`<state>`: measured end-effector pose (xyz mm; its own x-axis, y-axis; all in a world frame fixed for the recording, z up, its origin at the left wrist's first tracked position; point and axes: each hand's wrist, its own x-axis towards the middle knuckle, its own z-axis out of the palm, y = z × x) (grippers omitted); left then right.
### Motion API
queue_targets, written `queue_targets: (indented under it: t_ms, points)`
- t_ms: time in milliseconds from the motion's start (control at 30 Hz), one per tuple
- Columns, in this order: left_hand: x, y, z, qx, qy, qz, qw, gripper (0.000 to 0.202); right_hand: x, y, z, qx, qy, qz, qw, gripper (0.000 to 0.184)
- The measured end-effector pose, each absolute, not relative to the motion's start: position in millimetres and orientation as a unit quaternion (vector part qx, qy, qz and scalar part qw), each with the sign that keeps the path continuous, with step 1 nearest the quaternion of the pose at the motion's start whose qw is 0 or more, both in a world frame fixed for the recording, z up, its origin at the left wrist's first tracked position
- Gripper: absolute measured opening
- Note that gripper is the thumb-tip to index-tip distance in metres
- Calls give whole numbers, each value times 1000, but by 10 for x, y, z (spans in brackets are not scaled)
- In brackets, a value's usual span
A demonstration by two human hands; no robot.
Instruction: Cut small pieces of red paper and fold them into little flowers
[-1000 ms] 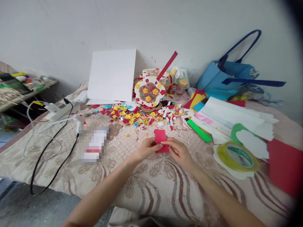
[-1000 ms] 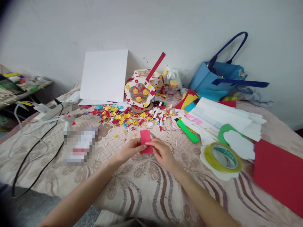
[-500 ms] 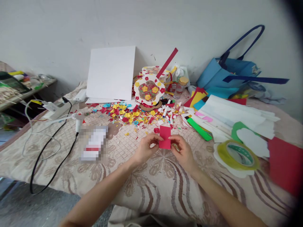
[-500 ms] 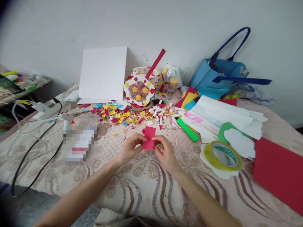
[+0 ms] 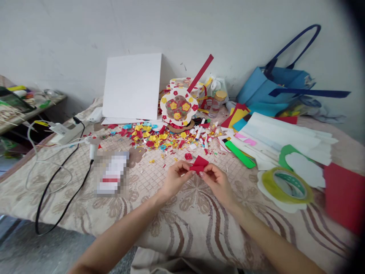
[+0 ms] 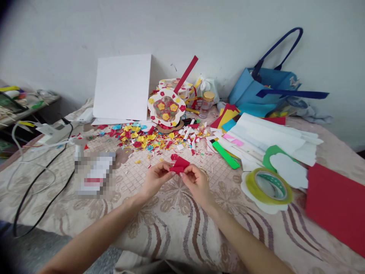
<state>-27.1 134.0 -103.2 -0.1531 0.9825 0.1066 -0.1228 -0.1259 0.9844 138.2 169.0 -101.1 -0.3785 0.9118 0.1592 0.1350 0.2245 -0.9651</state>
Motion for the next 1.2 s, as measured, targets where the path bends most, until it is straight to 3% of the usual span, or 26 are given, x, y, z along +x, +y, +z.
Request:
queue_targets:
  t_ms: [733, 1033, 1200]
  points:
    - [-237, 1362, -1062, 378, 509, 565, 528, 27, 1353, 1690, -1083, -411, -624, 533, 397, 21]
    - [-215, 1356, -1032, 363, 462, 593, 550, 53, 1327, 1701, -1106, -413, -616, 525, 417, 20]
    - [-223, 1363, -1039, 362, 464, 591, 552, 55, 1318, 1698, -1113, -399, -593, 554, 426, 29]
